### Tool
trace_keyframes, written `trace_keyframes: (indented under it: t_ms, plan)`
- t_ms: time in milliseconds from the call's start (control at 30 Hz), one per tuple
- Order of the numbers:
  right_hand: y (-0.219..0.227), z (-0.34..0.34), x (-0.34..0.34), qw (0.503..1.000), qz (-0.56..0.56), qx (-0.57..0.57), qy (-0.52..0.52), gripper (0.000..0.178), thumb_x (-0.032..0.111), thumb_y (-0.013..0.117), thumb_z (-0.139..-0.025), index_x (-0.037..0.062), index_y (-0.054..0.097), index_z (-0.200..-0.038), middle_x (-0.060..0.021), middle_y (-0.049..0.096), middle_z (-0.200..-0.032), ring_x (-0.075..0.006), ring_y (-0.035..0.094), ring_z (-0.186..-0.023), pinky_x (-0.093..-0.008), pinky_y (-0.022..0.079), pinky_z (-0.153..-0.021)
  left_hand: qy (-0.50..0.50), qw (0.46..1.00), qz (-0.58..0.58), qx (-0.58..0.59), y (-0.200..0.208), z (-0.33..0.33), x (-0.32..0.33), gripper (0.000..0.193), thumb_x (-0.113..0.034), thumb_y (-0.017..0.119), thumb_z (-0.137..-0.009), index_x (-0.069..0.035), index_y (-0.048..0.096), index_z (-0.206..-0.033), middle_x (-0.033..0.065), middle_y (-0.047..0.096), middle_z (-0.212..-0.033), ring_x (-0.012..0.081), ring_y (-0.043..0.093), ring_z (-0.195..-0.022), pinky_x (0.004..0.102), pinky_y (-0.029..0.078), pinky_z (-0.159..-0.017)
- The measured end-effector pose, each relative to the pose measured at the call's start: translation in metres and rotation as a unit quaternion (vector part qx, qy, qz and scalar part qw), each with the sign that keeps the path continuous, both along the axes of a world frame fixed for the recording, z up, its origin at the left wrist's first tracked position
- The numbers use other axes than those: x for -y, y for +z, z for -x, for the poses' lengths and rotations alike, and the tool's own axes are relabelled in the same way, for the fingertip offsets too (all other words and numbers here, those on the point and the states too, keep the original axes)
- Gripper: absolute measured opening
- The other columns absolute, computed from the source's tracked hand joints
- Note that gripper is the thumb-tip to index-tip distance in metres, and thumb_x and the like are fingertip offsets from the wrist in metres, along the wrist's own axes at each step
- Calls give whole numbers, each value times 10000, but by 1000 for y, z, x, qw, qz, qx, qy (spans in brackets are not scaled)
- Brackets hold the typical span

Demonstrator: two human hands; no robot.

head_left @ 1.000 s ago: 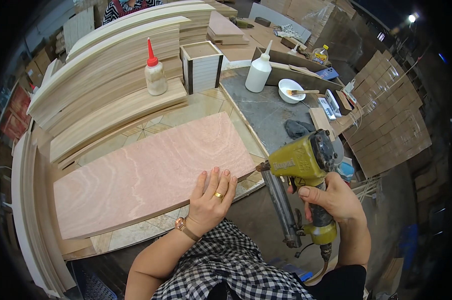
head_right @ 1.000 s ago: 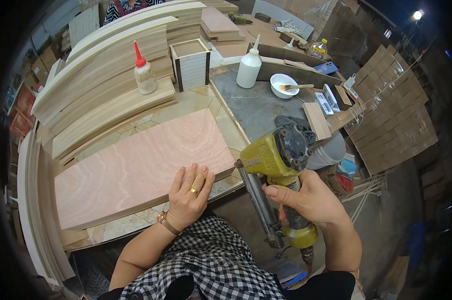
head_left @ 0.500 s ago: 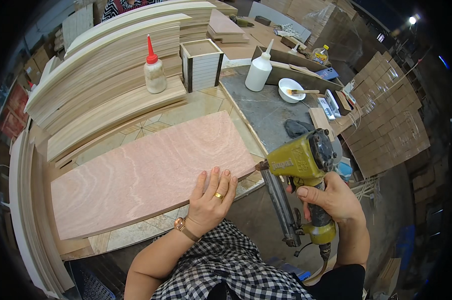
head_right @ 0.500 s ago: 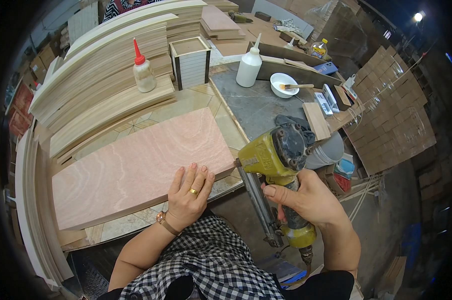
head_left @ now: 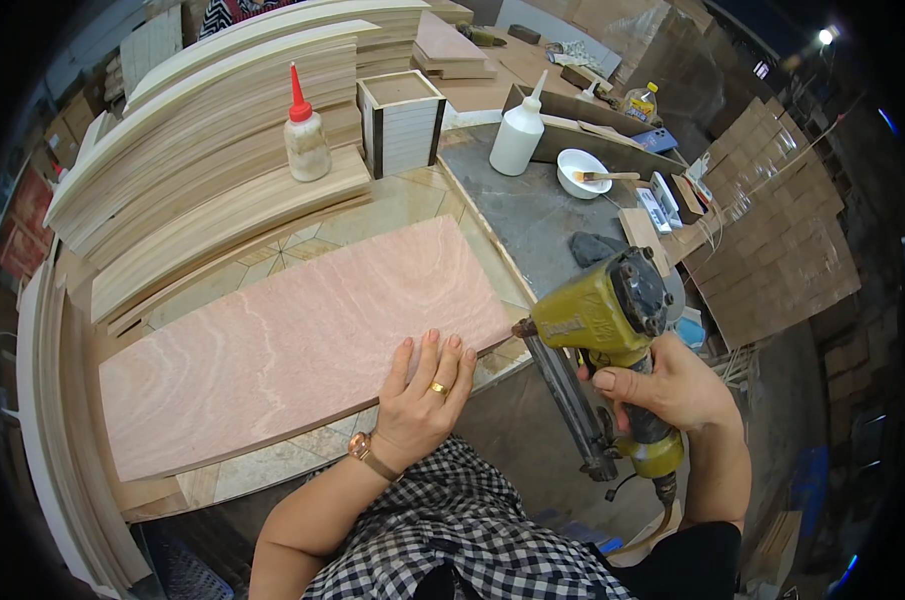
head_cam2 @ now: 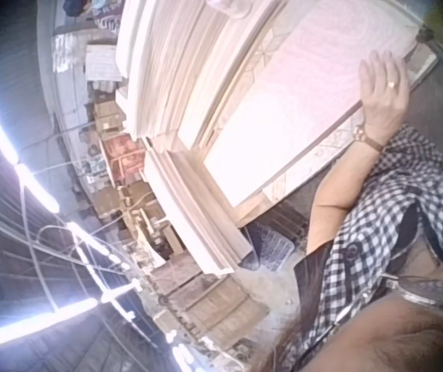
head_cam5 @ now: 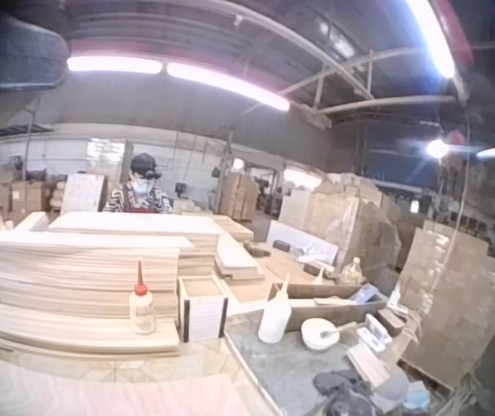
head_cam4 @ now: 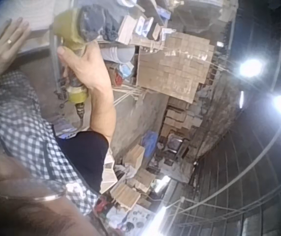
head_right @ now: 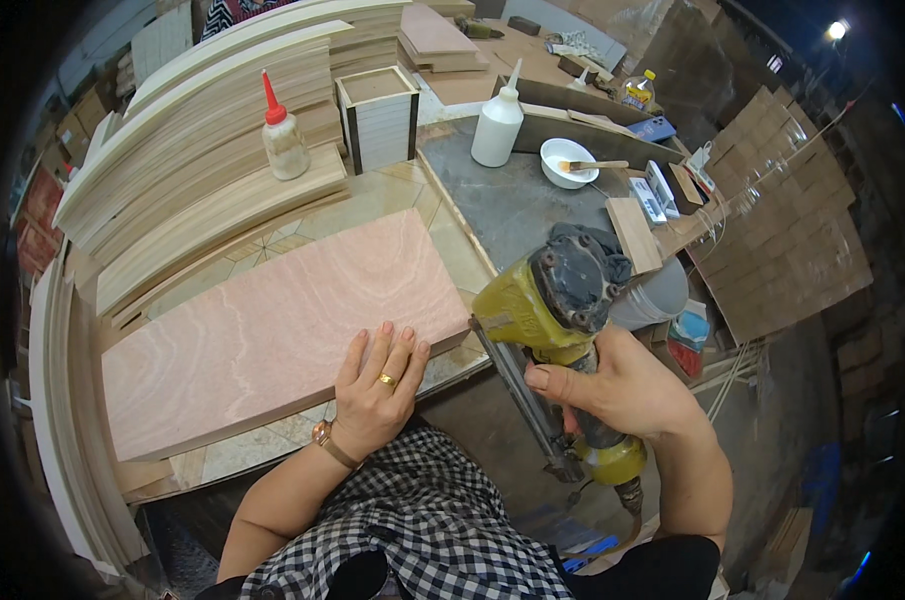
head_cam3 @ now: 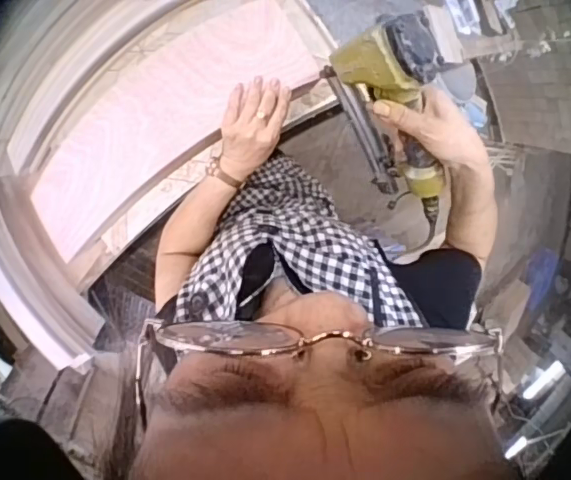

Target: Assembling a wooden box using a pneumatic nail gun.

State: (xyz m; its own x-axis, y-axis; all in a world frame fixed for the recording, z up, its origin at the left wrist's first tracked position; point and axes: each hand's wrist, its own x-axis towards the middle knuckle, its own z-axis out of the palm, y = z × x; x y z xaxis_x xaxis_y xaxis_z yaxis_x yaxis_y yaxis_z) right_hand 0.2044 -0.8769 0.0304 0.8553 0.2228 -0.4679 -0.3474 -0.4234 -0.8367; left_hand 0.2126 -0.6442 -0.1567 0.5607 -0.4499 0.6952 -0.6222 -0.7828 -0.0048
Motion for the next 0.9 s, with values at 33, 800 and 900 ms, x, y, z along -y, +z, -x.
trace_keyframes:
  t_ms: [33,800,900]
  plan:
    - [0,-1,0,1000,1,7,17,351,221,711,-890,-53,587,-1071,-52,605,-827,-100,562,-545,-241,467,-485,-1,1000,-1,0,0,0,0,313,-142,581,-823,-26,674,-1099,148,663,-1150,326,615,-1124,500,459,-954]
    - [1,-49,-12,996,-49,40,-56,389,234,757,-841,-57,575,-1024,-71,619,-778,-130,597,-527,-253,466,-451,3,1000,2,9,0,-1,-1,285,-130,583,-829,-41,680,-1082,134,668,-1137,309,631,-1103,484,466,-936]
    - [2,-51,-7,996,-41,36,-65,377,227,758,-838,-56,585,-1018,-74,624,-790,-131,597,-529,-257,465,-452,4,1000,-1,7,-1,-2,-1,281,-132,583,-834,-49,682,-1083,128,665,-1143,301,631,-1105,480,469,-936]
